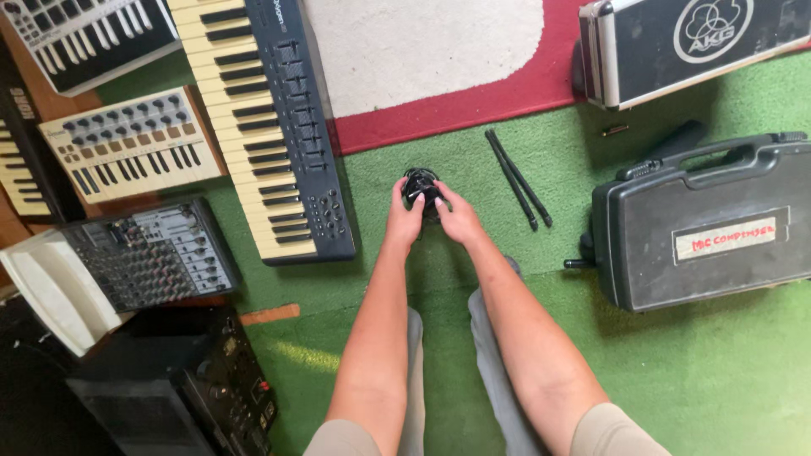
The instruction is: The person opens a silver flight case, places a black electronic unit inside, removes a black cover from a microphone before placing it in the case, and adds a coiled cable.
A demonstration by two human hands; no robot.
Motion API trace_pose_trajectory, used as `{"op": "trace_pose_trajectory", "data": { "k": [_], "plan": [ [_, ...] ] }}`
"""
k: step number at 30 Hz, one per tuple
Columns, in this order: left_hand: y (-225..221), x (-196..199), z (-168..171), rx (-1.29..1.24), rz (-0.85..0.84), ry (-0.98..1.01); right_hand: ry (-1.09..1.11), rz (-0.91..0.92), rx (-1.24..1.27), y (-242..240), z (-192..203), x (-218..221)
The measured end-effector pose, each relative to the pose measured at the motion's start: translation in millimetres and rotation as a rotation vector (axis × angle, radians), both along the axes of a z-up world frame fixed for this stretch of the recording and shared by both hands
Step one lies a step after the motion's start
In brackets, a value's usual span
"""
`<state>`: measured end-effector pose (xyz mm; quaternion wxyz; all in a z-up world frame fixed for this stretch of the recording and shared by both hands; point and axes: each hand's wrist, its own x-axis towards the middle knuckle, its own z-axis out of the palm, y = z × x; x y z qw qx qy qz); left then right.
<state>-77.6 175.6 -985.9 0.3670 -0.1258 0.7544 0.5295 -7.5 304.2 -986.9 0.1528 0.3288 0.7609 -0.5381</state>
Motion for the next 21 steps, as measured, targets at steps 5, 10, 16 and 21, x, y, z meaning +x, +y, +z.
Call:
{"op": "trace_pose_trajectory", "data": {
  "k": [5,10,16,21],
  "plan": [
    [1,-10,48,0.004,-0.049,0.069,-0.002,-0.102,-0.151,7,64,-8],
    [-11,-28,151,-0.005,-0.082,0.101,0.016,-0.139,-0.209,9,168,-18],
    [-6,-41,307,0.141,-0.093,0.134,0.185,-0.090,-0.105,19,326,-21],
    [-10,-39,452,0.339,-0.027,0.187,0.302,-0.107,-0.133,23,477,-16]
  ]
}}
